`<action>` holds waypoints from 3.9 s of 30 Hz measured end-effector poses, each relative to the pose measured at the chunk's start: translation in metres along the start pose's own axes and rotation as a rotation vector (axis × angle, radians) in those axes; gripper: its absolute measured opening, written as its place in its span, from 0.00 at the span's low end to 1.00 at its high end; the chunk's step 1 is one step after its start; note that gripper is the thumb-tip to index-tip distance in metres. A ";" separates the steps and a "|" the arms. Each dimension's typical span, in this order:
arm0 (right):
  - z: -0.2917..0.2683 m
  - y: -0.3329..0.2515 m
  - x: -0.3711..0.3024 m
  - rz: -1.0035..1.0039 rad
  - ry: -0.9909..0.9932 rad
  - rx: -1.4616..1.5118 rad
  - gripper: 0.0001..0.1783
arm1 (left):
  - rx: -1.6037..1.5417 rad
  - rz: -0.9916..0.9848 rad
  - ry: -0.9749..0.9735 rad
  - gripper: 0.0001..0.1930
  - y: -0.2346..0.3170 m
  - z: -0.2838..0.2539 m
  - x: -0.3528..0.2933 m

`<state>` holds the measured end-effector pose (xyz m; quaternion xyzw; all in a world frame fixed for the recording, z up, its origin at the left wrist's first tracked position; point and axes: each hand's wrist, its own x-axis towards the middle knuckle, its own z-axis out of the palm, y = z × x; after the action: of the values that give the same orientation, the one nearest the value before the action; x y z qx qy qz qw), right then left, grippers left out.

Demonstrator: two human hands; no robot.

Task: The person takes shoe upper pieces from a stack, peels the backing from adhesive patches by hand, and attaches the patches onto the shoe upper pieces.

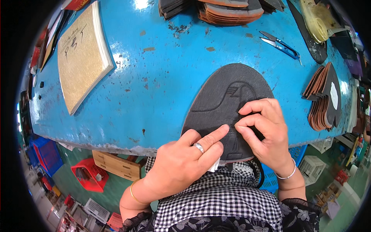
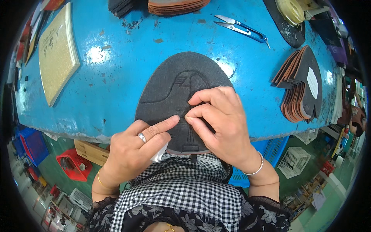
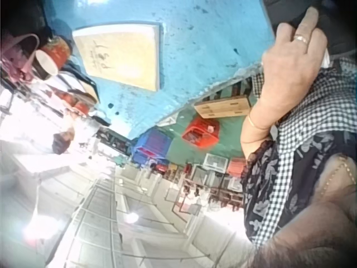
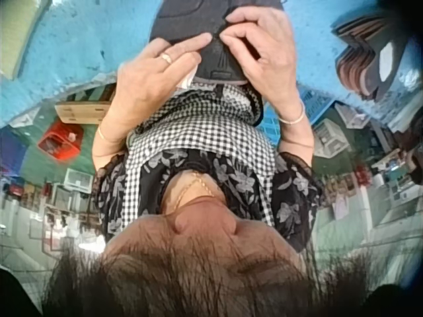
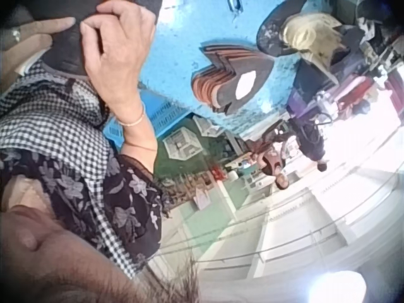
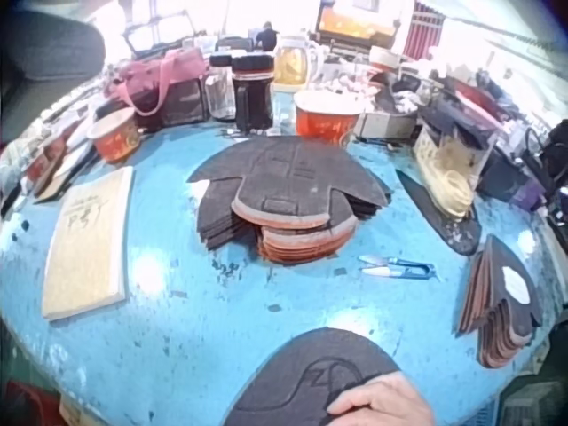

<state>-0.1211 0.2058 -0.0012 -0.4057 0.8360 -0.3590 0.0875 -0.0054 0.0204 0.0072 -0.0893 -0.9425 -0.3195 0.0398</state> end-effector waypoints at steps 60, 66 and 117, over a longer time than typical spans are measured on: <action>-0.062 0.064 0.264 -0.259 -0.005 -0.013 0.05 | -0.686 0.007 0.015 0.14 -0.064 -0.056 0.079; -0.063 0.055 0.267 -0.288 -0.047 -0.053 0.06 | -0.720 -0.035 -0.069 0.15 -0.064 -0.062 0.077; -0.208 0.064 -0.139 0.251 0.455 -0.055 0.25 | -0.597 -0.206 0.193 0.06 0.032 -0.047 0.044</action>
<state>-0.1600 0.4450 0.0870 -0.2100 0.8873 -0.4045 -0.0703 -0.0410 0.0236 0.0693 0.0297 -0.8032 -0.5910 0.0686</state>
